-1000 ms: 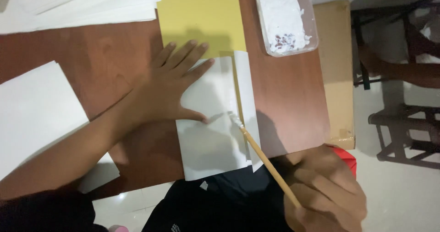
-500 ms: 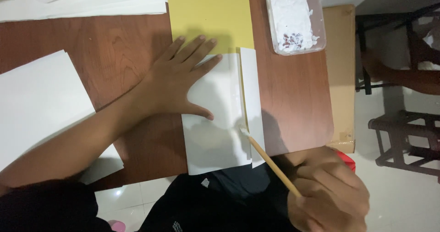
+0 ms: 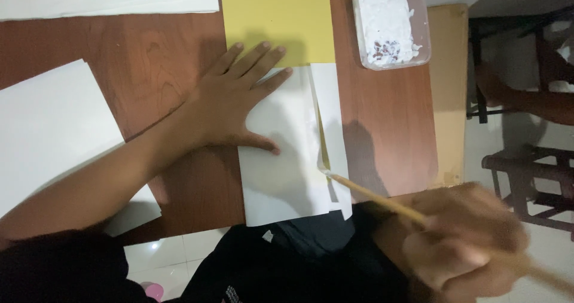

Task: Folding paper and applying glue with a brush to assemble paper bags.

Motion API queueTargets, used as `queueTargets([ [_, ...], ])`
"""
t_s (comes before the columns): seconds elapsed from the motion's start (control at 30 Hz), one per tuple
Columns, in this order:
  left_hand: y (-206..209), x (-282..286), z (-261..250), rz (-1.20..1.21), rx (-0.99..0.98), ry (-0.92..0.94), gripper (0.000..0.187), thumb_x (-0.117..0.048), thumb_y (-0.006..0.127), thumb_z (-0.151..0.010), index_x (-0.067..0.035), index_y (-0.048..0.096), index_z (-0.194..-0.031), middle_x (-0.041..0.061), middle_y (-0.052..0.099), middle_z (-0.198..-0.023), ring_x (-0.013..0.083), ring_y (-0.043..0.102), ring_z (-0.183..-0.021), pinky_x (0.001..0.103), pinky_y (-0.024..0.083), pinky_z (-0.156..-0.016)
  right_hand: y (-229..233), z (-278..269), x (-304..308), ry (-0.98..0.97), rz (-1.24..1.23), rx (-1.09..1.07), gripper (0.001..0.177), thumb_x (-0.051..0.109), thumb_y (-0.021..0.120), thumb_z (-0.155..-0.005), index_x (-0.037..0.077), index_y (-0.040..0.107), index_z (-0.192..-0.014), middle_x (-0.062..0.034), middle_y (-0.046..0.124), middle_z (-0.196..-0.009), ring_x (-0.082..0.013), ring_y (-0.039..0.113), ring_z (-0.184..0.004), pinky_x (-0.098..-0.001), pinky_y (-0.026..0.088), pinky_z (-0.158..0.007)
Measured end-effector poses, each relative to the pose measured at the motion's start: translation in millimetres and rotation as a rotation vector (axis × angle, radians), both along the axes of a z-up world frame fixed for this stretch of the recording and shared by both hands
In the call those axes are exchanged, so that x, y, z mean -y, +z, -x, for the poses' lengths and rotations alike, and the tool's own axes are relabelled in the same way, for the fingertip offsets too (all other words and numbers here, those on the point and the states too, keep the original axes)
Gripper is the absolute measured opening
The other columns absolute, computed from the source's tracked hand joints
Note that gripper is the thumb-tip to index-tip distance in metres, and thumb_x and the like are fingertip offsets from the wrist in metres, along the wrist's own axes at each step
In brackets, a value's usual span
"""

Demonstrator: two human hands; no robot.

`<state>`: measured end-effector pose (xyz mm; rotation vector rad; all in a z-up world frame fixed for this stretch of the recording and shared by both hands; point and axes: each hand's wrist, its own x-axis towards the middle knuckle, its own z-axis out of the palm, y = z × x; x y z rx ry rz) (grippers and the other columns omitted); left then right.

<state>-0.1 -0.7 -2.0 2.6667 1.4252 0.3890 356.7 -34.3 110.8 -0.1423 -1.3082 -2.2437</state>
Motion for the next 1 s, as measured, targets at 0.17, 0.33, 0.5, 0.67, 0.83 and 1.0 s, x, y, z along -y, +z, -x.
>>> queueTargets([
  [0.17, -4, 0, 2, -0.039, 0.058, -0.02, 0.131, -0.1, 0.055, -0.067, -0.009, 0.043, -0.16, 0.017, 0.031, -0.169, 0.038, 0.026, -0.155, 0.057, 0.016, -0.125, 13, 12, -12, 0.092, 1.463, -0.339, 0.015, 0.001, 0.049, -0.117, -0.007, 0.06, -0.111, -0.0228, 0.053, -0.105, -0.0211, 0.043, -0.069, -0.0339, 0.04, -0.055],
  [0.33, 1, 1, 1, -0.015, 0.043, -0.004, 0.132, -0.101, 0.056, -0.065, -0.011, 0.04, -0.161, 0.017, 0.031, -0.169, 0.0362, 0.025, -0.156, 0.055, 0.014, -0.125, 47, 78, -29, 0.146, 2.135, -0.634, 0.042, 0.028, 0.028, -0.116, 0.003, 0.054, -0.096, -0.0023, 0.051, -0.067, -0.0169, 0.049, -0.049, -0.0332, 0.034, -0.044],
  [0.5, -1, -2, 0, 0.071, 0.01, -0.012, 0.133, -0.101, 0.054, -0.066, -0.012, 0.032, -0.163, 0.016, 0.023, -0.171, 0.0347, 0.016, -0.158, 0.055, 0.008, -0.125, 53, 101, -34, 0.225, 2.144, -0.575, 0.046, 0.03, 0.027, -0.116, -0.003, 0.053, -0.097, -0.0038, 0.056, -0.064, -0.0186, 0.056, -0.049, -0.0306, 0.037, -0.04],
  [0.67, -3, 0, 2, -0.081, 0.095, -0.029, 0.129, -0.1, 0.055, -0.068, -0.007, 0.047, -0.157, 0.02, 0.036, -0.166, 0.0388, 0.032, -0.154, 0.057, 0.02, -0.123, 48, 90, -28, 0.134, 1.964, -0.533, 0.036, 0.024, 0.04, -0.118, 0.001, 0.06, -0.099, -0.003, 0.051, -0.064, -0.0229, 0.047, -0.051, -0.0366, 0.033, -0.05],
  [0.83, 1, 0, 1, -0.017, 0.053, -0.013, 0.131, -0.099, 0.058, -0.067, -0.01, 0.04, -0.161, 0.016, 0.029, -0.169, 0.0363, 0.026, -0.156, 0.056, 0.015, -0.126, 7, 46, -13, 0.495, 1.887, -0.627, 0.033, 0.021, 0.03, -0.118, -0.001, 0.054, -0.111, -0.0137, 0.05, -0.079, -0.0184, 0.04, -0.049, -0.0341, 0.034, -0.041],
  [1.0, -1, -2, 0, 0.103, -0.032, -0.009, 0.135, -0.105, 0.043, -0.067, -0.014, 0.028, -0.165, 0.013, 0.016, -0.173, 0.0319, 0.01, -0.159, 0.053, 0.003, -0.126, -12, 35, 18, 0.67, 2.034, -0.764, 0.036, 0.012, 0.023, -0.109, 0.008, 0.043, -0.08, -0.0007, 0.047, -0.06, -0.0145, 0.042, -0.043, -0.0352, 0.028, -0.036],
])
